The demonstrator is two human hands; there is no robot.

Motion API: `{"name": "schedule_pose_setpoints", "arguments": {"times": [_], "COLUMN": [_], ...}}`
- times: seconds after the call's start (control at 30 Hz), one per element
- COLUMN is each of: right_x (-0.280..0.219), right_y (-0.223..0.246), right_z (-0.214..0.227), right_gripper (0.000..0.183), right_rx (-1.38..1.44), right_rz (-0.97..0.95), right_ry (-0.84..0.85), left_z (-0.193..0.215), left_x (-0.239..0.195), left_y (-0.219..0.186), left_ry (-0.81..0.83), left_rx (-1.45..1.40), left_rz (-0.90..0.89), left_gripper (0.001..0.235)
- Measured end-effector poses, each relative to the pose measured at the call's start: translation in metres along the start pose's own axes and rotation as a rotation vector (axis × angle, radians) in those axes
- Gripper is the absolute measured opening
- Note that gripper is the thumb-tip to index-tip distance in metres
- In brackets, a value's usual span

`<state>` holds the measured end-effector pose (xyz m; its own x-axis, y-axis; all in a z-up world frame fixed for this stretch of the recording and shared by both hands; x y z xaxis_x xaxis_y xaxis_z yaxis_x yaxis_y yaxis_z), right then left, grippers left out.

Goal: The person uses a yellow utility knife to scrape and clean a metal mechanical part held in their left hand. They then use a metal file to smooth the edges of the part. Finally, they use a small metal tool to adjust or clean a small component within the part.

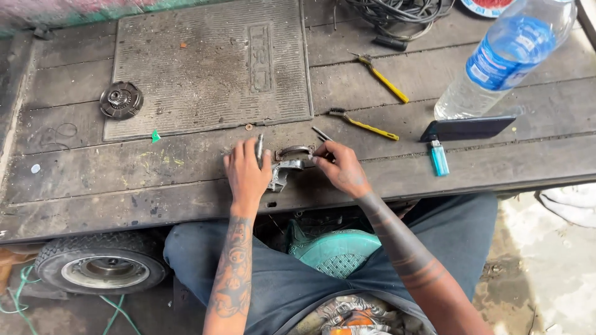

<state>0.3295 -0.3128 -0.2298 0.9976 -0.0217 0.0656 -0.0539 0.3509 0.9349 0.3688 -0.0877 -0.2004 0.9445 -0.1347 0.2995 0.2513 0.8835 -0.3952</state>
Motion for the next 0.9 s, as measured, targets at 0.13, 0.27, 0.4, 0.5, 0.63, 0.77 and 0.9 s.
{"name": "schedule_pose_setpoints", "arguments": {"times": [0.13,0.27,0.4,0.5,0.63,0.77,0.9], "right_x": [0.010,0.013,0.010,0.002,-0.013,-0.022,-0.026], "right_y": [-0.038,-0.003,0.013,0.020,0.019,0.020,0.040], "right_z": [-0.016,-0.011,-0.012,-0.004,-0.011,-0.017,-0.019], "right_gripper": [0.012,0.013,0.013,0.010,0.005,0.003,0.005], "right_rx": [0.313,0.048,-0.202,-0.318,-0.449,-0.520,-0.500], "right_rz": [-0.149,0.073,0.356,0.626,0.812,0.881,0.924], "right_ry": [0.052,0.112,0.096,-0.034,-0.118,-0.199,-0.204], "left_z": [-0.014,-0.026,-0.038,-0.039,-0.037,-0.036,-0.040], "left_x": [-0.014,-0.026,-0.029,-0.029,-0.027,-0.029,-0.030], "left_y": [-0.022,-0.021,-0.010,-0.010,-0.013,-0.014,-0.012], "left_ry": [0.330,0.335,0.342,0.346,0.363,0.325,0.299], "left_rx": [-0.167,-0.010,0.043,0.060,0.052,0.090,0.081], "left_rz": [-0.252,-0.387,-0.383,-0.411,-0.420,-0.454,-0.468], "left_gripper": [0.062,0.084,0.072,0.074,0.074,0.078,0.067]}}
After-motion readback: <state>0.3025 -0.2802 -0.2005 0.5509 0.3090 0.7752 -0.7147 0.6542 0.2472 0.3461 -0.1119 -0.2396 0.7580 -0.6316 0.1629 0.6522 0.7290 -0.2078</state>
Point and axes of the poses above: each hand's wrist, its own x-axis towards the middle knuckle, its own z-axis out of the back of the hand, y = z × x, the point moved 8 cm from there along x, towards the middle knuckle, and after that the axes turned 2 degrees about z, right-handed, at the moved point
